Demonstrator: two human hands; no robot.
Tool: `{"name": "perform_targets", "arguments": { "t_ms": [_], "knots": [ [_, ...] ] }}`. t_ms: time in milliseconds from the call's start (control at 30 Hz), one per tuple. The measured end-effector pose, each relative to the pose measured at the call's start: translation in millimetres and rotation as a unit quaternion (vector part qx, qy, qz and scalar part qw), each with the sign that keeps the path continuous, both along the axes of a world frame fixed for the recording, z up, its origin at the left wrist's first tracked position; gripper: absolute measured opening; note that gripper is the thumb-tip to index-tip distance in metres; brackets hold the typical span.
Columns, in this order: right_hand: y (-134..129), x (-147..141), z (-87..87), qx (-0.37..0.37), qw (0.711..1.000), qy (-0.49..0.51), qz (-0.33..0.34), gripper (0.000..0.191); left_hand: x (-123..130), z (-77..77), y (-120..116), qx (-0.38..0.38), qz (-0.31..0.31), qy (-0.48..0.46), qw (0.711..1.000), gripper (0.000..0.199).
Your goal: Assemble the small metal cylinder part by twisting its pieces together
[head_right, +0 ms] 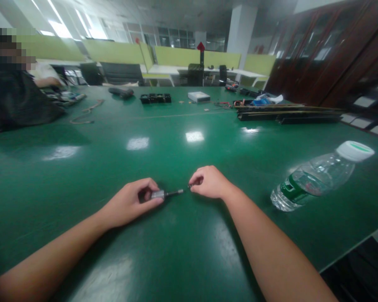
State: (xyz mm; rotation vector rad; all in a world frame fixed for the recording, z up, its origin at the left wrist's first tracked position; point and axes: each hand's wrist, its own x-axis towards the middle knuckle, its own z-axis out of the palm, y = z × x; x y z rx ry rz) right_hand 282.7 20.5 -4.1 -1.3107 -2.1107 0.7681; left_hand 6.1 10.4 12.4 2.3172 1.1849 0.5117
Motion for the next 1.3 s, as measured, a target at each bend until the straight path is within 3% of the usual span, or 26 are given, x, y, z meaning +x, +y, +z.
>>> {"name": "perform_targets", "arguments": {
  "t_ms": [333, 533, 700, 900, 1300],
  "knots": [
    [-3.0, -4.7, 0.1, 0.001, 0.999, 0.001, 0.047, 0.015, 0.0, -3.2, 0.9, -0.014, 0.005, -0.002, 1.0, 0.031],
    [-11.9, -26.4, -4.2, -0.016, 0.998, 0.058, 0.036, 0.025, -1.0, -2.7, 1.9, -0.029, 0.0, -0.023, 0.999, 0.028],
    [-21.7, -42.6, -2.6, 0.028, 0.995, 0.036, 0.089, 0.024, -2.5, -2.3, 1.9, -0.033, -0.01, -0.024, 0.999, 0.027],
    [-22.0, -41.5, -1.8, 0.021, 0.996, 0.031, 0.084, 0.027, -2.9, 0.0, 1.0, -0.02, -0.028, -0.011, 0.999, 0.029],
    [-21.9, -43.8, 0.4, 0.095, 0.989, -0.013, 0.112, 0.018, 0.0, 1.4, 0.0, -0.017, -0.028, -0.011, 0.999, 0.026]
  ]
}}
